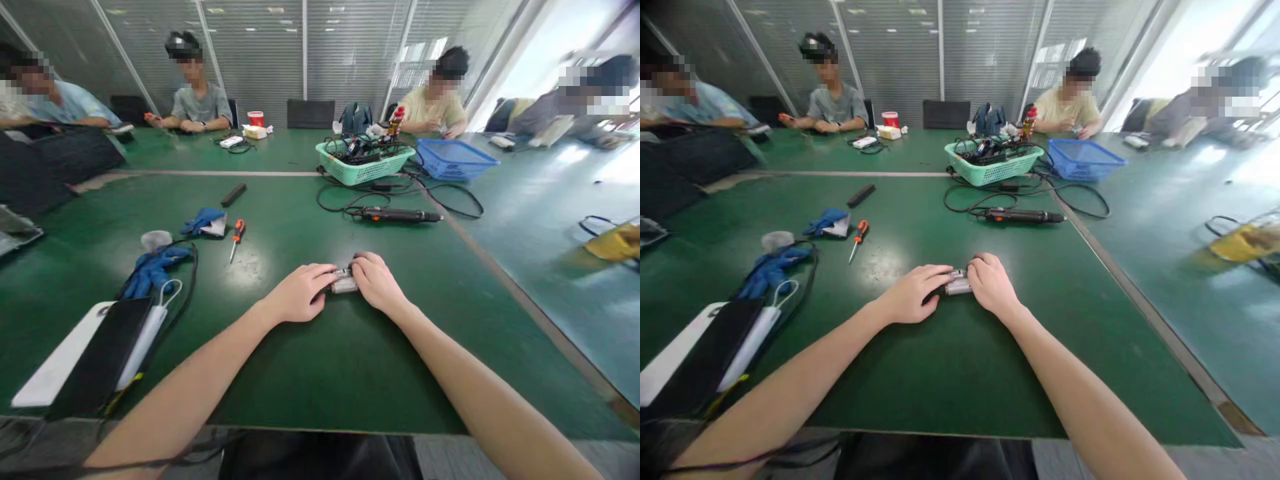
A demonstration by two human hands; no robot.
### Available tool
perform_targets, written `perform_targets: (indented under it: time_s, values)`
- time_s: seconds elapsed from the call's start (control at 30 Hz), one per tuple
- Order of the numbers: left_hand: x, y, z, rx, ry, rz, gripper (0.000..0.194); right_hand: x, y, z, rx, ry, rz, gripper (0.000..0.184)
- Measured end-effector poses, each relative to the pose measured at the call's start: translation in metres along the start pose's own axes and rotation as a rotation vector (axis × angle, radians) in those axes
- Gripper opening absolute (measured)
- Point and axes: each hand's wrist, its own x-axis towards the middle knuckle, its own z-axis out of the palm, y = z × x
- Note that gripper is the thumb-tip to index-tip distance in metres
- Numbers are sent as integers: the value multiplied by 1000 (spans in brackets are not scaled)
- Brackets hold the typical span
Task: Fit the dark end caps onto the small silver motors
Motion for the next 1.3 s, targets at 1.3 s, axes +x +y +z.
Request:
perform_targets:
  time_s: [1.3]
  values:
    - [8,9,6,-62,90,-77,32,-1,-2,-3,-11,-2,-12,39]
